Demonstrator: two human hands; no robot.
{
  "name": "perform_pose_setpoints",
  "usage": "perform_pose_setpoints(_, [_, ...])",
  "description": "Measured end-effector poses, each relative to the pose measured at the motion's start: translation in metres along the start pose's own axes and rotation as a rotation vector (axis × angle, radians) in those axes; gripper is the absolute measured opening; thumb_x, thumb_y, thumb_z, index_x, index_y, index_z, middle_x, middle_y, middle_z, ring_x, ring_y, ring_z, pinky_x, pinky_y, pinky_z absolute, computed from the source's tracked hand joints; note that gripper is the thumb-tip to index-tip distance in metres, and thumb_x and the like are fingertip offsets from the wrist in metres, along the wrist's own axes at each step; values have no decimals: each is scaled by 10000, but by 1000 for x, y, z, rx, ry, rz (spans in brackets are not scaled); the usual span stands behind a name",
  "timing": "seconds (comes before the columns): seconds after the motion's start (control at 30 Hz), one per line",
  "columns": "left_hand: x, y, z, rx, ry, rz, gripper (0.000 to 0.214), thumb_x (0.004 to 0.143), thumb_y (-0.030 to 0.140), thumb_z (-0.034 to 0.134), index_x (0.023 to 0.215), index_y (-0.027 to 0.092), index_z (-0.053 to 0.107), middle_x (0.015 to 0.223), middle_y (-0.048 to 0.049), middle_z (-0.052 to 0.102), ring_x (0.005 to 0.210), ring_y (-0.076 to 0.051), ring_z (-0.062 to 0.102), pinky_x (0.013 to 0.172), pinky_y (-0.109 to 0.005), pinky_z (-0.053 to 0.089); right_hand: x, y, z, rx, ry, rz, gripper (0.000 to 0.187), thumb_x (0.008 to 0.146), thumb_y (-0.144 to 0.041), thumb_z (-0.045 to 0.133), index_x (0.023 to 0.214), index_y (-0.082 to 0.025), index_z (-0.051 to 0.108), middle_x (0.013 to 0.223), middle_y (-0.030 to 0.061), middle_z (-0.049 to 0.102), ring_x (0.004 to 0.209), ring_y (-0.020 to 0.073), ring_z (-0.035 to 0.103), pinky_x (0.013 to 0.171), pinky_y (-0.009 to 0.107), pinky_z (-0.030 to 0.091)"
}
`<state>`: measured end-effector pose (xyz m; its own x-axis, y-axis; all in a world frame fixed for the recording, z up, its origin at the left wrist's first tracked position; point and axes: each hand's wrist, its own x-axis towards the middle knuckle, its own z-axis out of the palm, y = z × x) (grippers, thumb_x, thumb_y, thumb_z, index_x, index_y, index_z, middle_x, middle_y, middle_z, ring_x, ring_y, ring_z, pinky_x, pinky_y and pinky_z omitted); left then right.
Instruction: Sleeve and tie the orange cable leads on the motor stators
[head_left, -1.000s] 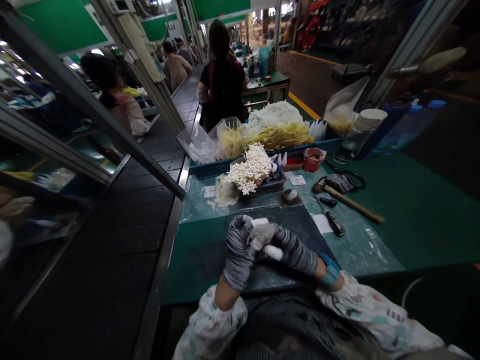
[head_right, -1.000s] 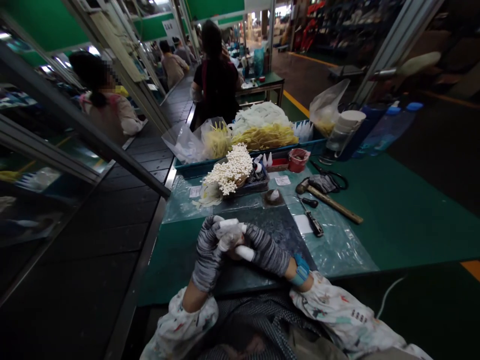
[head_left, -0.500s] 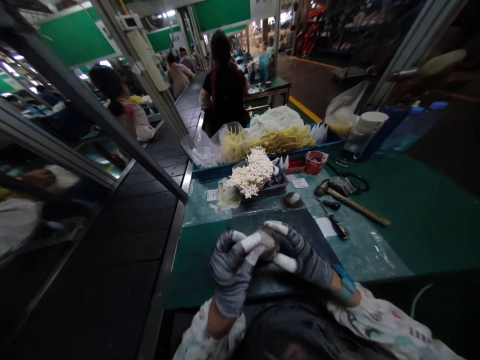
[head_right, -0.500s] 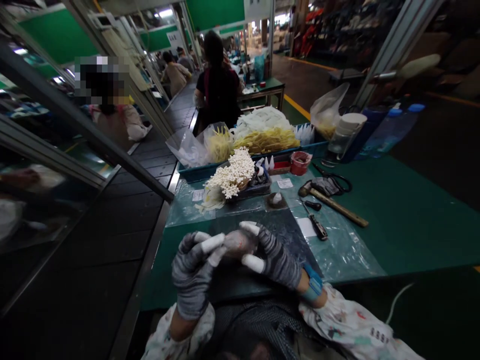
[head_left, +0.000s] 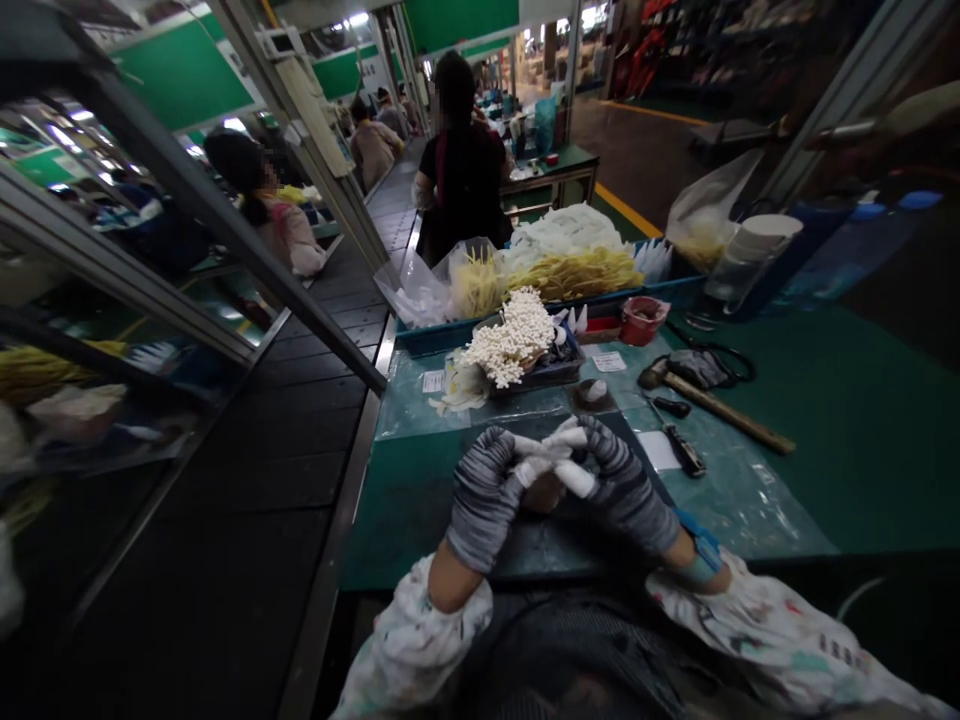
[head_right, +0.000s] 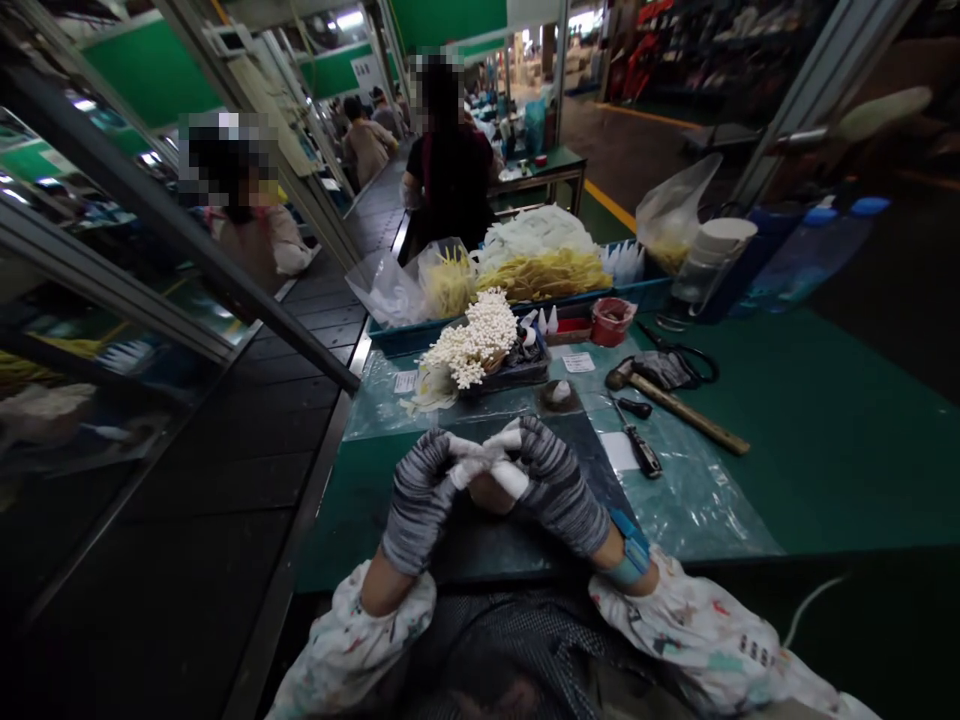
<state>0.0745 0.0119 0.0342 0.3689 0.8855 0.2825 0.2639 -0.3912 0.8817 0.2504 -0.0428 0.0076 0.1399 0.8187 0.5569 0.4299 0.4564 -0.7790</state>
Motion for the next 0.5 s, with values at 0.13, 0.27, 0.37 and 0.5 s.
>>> perform_pose_setpoints(0.13, [-1,6,-2,-114,-73,-126,158,826,324,791,911,198,749,868,-25,789,774,-176,711,740,-281,578,6,3,-5,-47,-16,16,43,901,-252,687,889,-244,727,894,31,733,848,190,693,821,360,607])
perform_pose_setpoints(0.27, [-2,10,-2,-112,-74,-152,169,819,350,774,829,191,719,817,-20,767,743,-162,685,723,-268,551,10,6,-10,33,-65,41,77,912,-292,697,879,-234,735,889,29,727,827,185,675,813,356,589])
perform_pose_setpoints(0.37, [-1,8,1,-125,-93,-145,178,850,363,727,827,188,702,804,-14,749,738,-156,670,718,-263,543,13,7,-13,90,-126,98,175,940,-371,694,867,-218,735,882,36,725,818,188,666,807,354,580])
perform_pose_setpoints(0.5, [-1,4,8,-169,-90,-162,182,868,353,688,801,188,649,792,-8,725,754,-151,664,751,-265,548,12,7,-12,197,-163,317,268,938,-447,691,819,-208,689,813,14,699,740,159,622,719,309,556])
